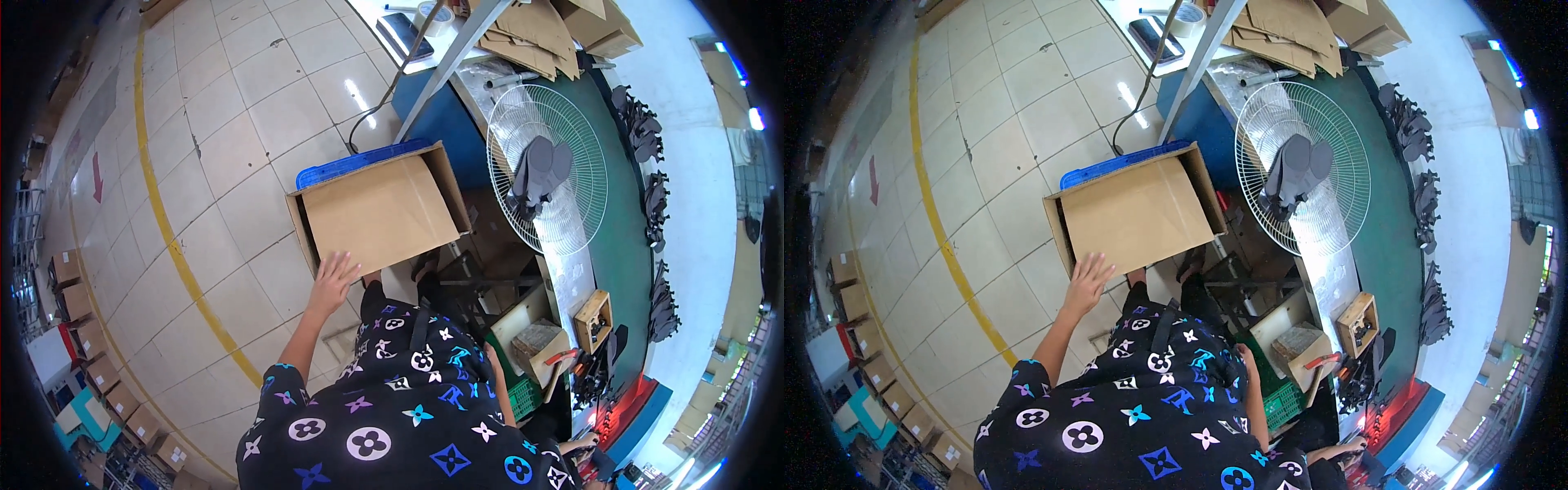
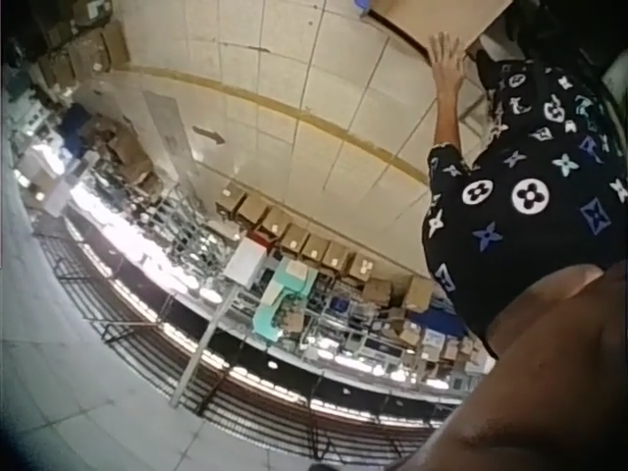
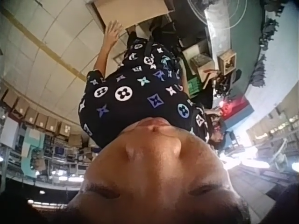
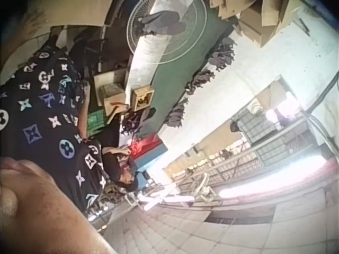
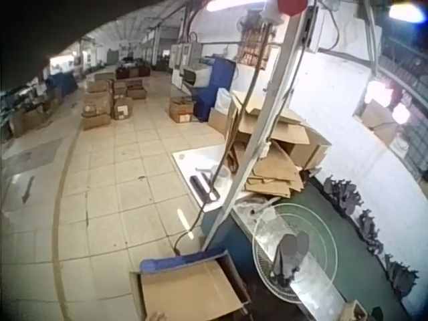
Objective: Organizing shoe soles and hammering components into a shoe assembly at a factory workbench.
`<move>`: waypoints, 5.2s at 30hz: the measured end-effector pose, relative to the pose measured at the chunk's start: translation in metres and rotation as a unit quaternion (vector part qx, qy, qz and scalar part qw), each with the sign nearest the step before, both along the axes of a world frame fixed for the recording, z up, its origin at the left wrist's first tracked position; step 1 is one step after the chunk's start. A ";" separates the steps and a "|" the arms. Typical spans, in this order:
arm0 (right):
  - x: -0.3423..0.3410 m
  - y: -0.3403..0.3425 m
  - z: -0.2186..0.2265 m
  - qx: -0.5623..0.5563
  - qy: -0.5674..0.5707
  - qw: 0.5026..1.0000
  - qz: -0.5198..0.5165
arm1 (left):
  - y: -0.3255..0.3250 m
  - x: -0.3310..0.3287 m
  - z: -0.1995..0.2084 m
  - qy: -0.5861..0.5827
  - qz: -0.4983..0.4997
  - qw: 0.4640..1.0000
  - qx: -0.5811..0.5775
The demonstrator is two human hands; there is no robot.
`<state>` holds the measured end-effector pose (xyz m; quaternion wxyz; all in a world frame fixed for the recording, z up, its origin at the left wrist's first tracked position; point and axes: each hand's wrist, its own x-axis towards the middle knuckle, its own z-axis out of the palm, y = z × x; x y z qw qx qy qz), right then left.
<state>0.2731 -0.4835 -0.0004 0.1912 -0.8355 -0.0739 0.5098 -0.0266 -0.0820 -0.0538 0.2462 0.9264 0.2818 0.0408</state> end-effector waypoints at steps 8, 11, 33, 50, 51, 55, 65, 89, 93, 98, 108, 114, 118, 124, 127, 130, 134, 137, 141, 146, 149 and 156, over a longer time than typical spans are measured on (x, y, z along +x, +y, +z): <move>0.031 0.085 -0.004 0.194 -0.171 0.961 0.102 | 0.011 0.020 0.005 0.042 0.078 0.991 -0.104; 0.036 0.199 0.006 0.264 -0.191 0.927 0.185 | 0.002 0.016 -0.061 -0.043 0.283 0.949 -0.131; 0.075 0.340 -0.072 -0.084 -0.297 0.816 0.488 | 0.024 0.036 -0.146 -0.123 0.629 0.694 -0.326; 0.105 0.340 -0.158 -0.132 -0.237 0.880 0.389 | 0.020 0.061 -0.132 -0.081 0.577 0.760 -0.288; 0.105 0.342 -0.166 -0.132 -0.245 0.880 0.384 | 0.021 0.064 -0.132 -0.059 0.589 0.761 -0.266; 0.094 0.349 -0.169 -0.124 -0.230 0.888 0.378 | 0.023 0.059 -0.129 0.033 0.601 0.753 -0.267; 0.092 0.348 -0.139 -0.119 -0.282 0.871 0.384 | 0.032 0.064 -0.115 0.009 0.600 0.757 -0.258; 0.323 0.302 0.009 0.247 -0.360 0.886 -0.155 | 0.055 0.500 0.107 0.009 -0.014 0.979 -0.205; 0.302 0.307 0.033 0.356 -0.165 0.884 -0.254 | 0.046 0.505 0.096 0.120 -0.028 0.984 -0.127; 0.344 0.270 0.031 0.331 -0.323 0.843 -0.274 | 0.010 0.508 0.127 -0.072 0.066 0.989 -0.111; 0.318 0.221 0.104 0.508 -0.220 0.762 -0.337 | 0.018 0.524 0.140 0.046 0.043 0.995 0.074; 0.289 0.230 0.105 0.514 -0.083 0.784 -0.338 | 0.043 0.548 0.131 0.024 0.013 0.983 -0.183; 0.272 0.235 0.099 0.532 -0.032 0.770 -0.350 | 0.053 0.543 0.104 -0.011 0.062 0.970 -0.234; 0.246 0.215 0.119 0.563 -0.013 0.747 -0.353 | 0.060 0.537 0.106 -0.162 0.140 0.914 -0.344; 0.239 0.213 0.133 0.580 -0.024 0.746 -0.328 | 0.071 0.519 0.136 -0.271 0.078 0.849 -0.447; 0.229 0.205 0.170 0.595 -0.017 0.744 -0.305 | 0.055 0.498 0.189 -0.304 0.000 0.719 -0.625; 0.225 0.194 0.184 0.603 -0.101 0.751 -0.250 | -0.006 0.472 0.230 -0.303 -0.074 0.677 -0.666; 0.196 0.228 0.186 0.581 -0.125 0.773 -0.223 | -0.037 0.435 0.235 -0.344 -0.089 0.647 -0.674; 0.139 0.256 0.172 0.495 -0.145 0.840 -0.168 | -0.025 0.370 0.188 -0.372 -0.012 0.677 -0.634; 0.070 0.266 0.129 0.487 -0.107 0.854 -0.148 | -0.038 0.284 0.158 -0.362 0.129 0.670 -0.635; 0.023 0.277 0.122 0.440 -0.024 0.889 -0.122 | -0.034 0.223 0.132 -0.391 0.231 0.641 -0.618; -0.019 0.293 0.028 0.268 0.088 0.954 -0.101 | -0.033 0.149 0.065 -0.336 0.349 0.665 -0.568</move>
